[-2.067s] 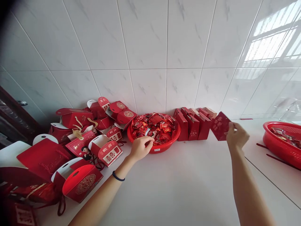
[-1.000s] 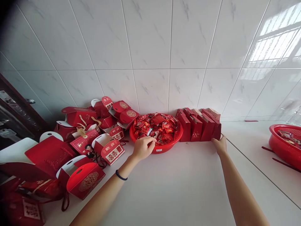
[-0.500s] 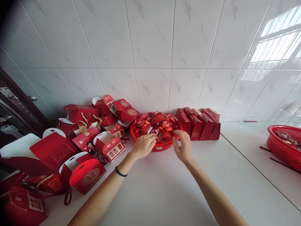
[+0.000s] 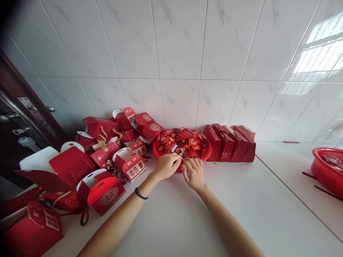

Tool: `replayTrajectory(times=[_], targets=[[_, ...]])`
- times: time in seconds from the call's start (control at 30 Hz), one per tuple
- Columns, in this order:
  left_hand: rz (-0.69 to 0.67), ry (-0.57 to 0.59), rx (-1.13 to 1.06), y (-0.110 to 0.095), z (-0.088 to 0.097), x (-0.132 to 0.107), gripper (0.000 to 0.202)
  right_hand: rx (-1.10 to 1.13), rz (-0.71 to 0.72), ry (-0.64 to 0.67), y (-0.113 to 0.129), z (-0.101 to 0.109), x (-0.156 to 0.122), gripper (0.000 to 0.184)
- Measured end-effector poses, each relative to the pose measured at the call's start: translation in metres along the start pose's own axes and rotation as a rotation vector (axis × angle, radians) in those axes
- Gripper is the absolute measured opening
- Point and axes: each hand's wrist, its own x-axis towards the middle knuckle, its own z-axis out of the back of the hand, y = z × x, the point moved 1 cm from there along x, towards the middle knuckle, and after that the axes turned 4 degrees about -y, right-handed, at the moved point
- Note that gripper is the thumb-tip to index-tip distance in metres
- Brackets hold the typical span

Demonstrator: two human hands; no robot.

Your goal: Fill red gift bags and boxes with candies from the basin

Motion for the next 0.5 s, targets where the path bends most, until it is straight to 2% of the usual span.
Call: replayTrajectory(times=[0.33, 0.4, 0.5], targets=[[-0.016, -0.018, -0.130, 0.003, 0.005, -0.002, 0.030, -0.031, 0.003, -0.011, -0.002, -0.003, -0.004, 0.022], [-0.012, -0.002, -0.233, 0.006, 0.009, 0.000, 0.023, -0.033, 0.000, -0.008, -0.003, -0.003, -0.005, 0.022], [0.057, 0.077, -0.515, 0.011, 0.018, 0.003, 0.020, -0.051, 0.003, -0.005, -0.004, -0.004, -0.006, 0.021]])
